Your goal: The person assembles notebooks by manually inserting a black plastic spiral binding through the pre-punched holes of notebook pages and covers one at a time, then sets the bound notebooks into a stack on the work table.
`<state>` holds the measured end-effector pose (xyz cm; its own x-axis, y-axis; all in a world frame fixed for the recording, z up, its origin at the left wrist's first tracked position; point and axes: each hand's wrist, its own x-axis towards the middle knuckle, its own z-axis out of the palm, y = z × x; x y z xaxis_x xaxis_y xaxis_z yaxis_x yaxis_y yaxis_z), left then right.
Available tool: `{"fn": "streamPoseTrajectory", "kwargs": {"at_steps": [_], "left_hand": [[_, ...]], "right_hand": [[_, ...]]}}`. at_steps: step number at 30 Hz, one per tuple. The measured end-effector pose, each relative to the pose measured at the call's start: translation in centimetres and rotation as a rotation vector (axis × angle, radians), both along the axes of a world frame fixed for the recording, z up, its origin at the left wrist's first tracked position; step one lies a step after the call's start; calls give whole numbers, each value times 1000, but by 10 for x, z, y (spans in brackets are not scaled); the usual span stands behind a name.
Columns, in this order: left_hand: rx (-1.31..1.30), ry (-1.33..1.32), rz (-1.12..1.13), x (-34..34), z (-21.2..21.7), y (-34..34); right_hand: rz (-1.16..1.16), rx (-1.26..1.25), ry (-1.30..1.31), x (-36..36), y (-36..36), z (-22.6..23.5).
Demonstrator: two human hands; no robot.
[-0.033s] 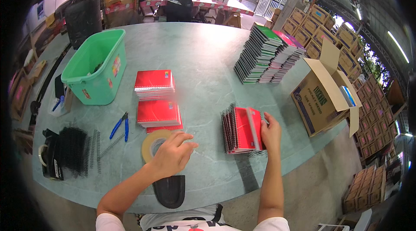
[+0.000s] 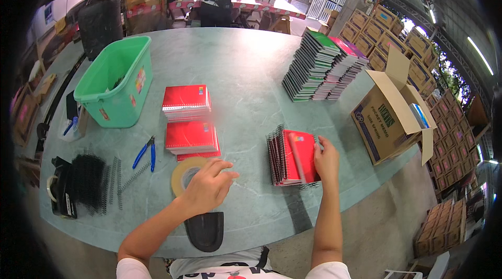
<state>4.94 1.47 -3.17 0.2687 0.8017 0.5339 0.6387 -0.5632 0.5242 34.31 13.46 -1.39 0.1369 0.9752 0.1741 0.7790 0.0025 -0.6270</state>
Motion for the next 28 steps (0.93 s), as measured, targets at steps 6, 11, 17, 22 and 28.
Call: {"fn": "streamPoseTrajectory", "kwargs": {"at_steps": [6,11,17,22,28], "left_hand": [[-116,-42,-30,3,-11,0],[-121,-18,-73,10,-16,0],[-85,59,101,-29,-17,3],[196,549,528,-98,-31,28],[-142,691,427,-106,-42,21]], "right_hand": [[-13,114,-173,9,8,5],[32,155,-178,-7,8,4],[-6,176,-310,-9,-8,13],[205,504,-256,-40,-43,46],[774,358,-40,-127,-67,7]]}}
